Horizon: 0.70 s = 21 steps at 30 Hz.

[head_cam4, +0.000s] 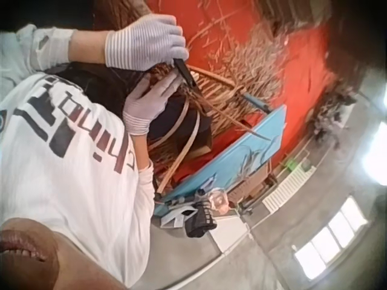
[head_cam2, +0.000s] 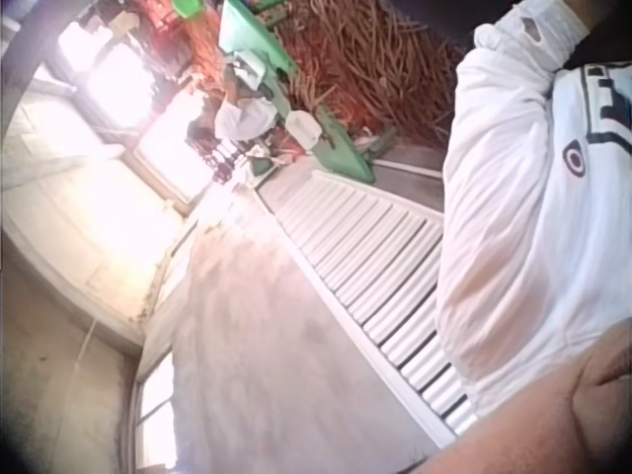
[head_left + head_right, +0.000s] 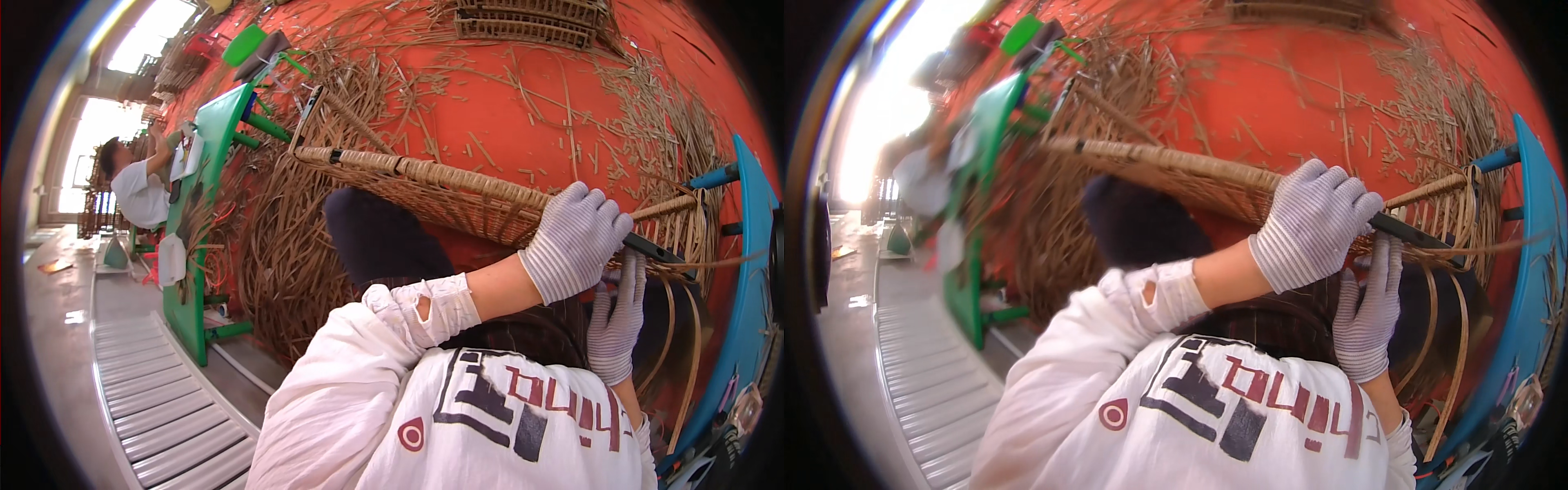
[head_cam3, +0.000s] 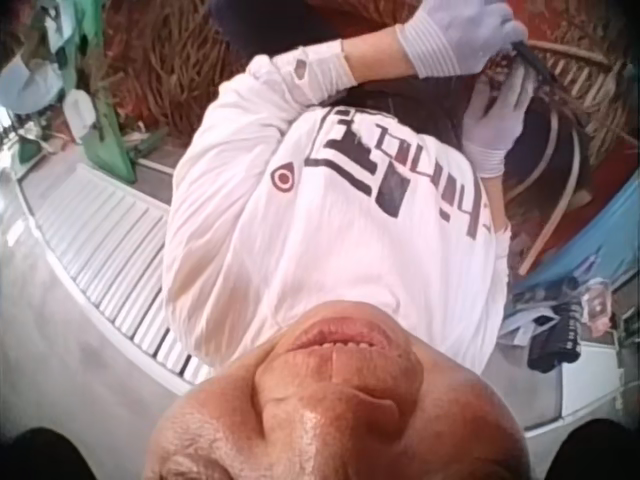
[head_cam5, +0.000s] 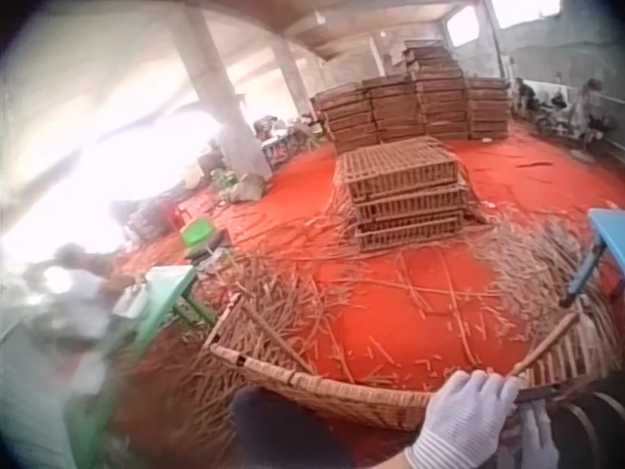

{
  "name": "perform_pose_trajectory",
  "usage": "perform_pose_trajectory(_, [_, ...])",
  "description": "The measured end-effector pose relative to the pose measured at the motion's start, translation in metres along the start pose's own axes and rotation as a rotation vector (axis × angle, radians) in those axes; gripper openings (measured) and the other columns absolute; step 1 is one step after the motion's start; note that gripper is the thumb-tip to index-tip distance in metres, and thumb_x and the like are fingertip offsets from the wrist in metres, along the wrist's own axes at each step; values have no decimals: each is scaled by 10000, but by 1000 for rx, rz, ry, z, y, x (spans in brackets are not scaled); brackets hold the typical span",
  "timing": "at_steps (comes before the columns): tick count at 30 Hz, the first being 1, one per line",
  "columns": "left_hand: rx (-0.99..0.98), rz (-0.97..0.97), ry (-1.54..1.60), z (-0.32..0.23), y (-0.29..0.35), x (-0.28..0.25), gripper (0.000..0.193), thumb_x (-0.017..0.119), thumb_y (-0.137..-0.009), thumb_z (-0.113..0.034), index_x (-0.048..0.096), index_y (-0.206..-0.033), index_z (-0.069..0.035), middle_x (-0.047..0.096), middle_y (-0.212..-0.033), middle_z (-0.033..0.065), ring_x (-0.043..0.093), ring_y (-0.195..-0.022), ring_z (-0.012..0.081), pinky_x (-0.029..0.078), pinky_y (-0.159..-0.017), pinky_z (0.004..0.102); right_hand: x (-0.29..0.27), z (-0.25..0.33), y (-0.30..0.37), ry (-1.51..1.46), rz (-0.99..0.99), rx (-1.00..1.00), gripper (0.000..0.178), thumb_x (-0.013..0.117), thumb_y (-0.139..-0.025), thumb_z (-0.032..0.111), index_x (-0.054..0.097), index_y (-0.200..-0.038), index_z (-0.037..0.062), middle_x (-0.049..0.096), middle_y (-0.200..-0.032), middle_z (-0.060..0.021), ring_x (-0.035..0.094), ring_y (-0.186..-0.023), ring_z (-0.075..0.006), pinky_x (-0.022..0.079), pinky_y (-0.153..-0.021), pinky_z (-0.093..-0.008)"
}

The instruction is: Weaving a basket frame with thin strips and securing the material with a pneumatic nailer.

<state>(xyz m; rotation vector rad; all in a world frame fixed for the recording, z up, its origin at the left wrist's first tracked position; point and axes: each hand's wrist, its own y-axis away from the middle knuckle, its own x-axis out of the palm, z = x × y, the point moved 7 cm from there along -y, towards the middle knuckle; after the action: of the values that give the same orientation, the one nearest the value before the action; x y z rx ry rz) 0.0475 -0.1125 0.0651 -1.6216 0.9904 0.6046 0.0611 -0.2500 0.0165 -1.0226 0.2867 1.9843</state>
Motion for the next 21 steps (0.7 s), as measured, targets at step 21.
perform_pose_trajectory(21, [102, -35, 75, 3, -12, -9, 219, 682, -751, -126, 637, -965, -114, 625, -817, 62, 595, -772, 268, 436, -748, 394, 10, -11, -37, -698, -121, 237, 165, 682, -884, 90, 696, -1008, -19, 661, -898, -114, 635, -710, -166, 500, -662, -292])
